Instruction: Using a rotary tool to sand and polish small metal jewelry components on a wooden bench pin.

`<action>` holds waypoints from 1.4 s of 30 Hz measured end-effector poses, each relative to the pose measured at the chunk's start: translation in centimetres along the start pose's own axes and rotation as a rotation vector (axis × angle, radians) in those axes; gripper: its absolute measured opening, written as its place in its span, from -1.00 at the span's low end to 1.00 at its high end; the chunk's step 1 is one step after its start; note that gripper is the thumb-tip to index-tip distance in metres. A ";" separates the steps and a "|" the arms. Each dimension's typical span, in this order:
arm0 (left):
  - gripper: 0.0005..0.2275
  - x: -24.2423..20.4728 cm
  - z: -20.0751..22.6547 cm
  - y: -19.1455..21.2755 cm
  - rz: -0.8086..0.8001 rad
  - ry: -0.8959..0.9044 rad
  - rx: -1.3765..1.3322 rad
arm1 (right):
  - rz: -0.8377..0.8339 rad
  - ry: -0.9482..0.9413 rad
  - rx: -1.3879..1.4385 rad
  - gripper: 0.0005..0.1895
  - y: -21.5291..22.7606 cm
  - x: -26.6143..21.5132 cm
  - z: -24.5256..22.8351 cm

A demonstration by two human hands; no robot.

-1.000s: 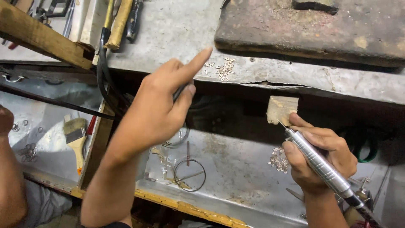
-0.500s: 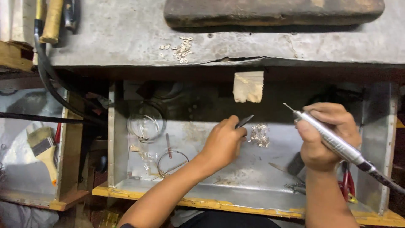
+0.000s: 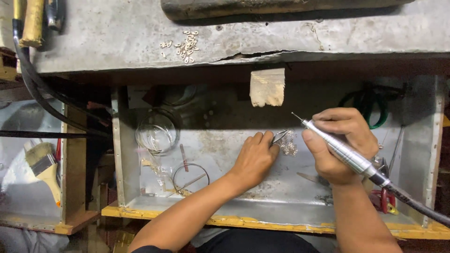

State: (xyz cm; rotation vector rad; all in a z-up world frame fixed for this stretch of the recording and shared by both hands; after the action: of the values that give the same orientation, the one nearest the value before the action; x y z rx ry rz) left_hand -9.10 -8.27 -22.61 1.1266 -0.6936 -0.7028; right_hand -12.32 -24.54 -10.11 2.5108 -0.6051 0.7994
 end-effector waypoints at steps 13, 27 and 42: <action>-0.96 -2.2 0.0 15.6 0.268 0.421 -0.820 | -0.419 0.206 0.150 -0.94 -3.7 1.3 -3.7; -0.40 -2.9 2.3 15.5 0.269 0.493 -1.068 | -0.116 -0.028 0.032 -0.93 -3.4 -1.2 -3.1; -0.47 -2.4 3.7 14.6 0.373 0.204 -0.814 | -0.049 -0.101 0.227 -0.90 -2.9 -1.5 -2.4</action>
State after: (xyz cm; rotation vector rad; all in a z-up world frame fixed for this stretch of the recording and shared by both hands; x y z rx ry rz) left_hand -11.35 -4.45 -7.99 0.2979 -0.3614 -0.4646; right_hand -12.98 -20.51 -10.03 2.7751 -0.5087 0.7648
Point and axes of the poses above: each hand's wrist, its own x-axis towards the middle knuckle, its own y-axis out of the back of the hand, z = x × y, the point moved 2 cm from there along x, towards the middle knuckle, and after that the axes turned 7 degrees about x, right-handed, at the moved point
